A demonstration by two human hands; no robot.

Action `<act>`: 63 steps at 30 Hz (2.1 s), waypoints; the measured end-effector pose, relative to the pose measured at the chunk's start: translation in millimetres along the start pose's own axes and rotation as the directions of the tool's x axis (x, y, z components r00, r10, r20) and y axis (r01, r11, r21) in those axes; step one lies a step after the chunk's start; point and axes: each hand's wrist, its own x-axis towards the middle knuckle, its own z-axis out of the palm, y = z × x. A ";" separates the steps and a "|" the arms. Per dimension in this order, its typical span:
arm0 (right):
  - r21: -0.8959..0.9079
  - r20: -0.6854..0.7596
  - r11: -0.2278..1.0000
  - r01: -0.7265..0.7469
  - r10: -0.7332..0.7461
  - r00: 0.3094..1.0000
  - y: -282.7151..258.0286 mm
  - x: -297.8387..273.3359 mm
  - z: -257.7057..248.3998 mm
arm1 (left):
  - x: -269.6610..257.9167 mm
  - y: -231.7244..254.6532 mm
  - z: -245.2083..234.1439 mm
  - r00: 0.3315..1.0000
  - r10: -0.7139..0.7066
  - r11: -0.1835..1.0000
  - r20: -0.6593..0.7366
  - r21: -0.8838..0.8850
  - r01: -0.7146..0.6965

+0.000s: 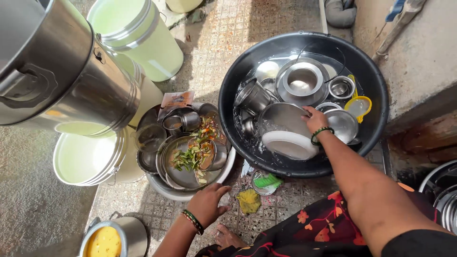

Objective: Washing various metal dishes, plates, and pots in a large basin of water.

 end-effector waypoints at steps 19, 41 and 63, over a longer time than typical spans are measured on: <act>-0.519 -0.113 0.781 -0.349 0.342 0.933 -201.0 -57.2 -78.9 | -42.3 83.8 -9.1 0.996 0.079 0.996 0.038 -0.051 -0.077; -0.258 -0.166 0.810 -0.527 0.500 0.850 34.2 -65.8 -21.8 | 1.9 56.6 2.0 0.988 0.063 0.987 0.141 -0.153 -0.041; 0.972 -0.004 0.220 -0.077 0.349 0.937 -149.7 -56.3 80.9 | 218.8 120.4 17.1 0.983 0.169 0.772 0.073 0.610 -0.178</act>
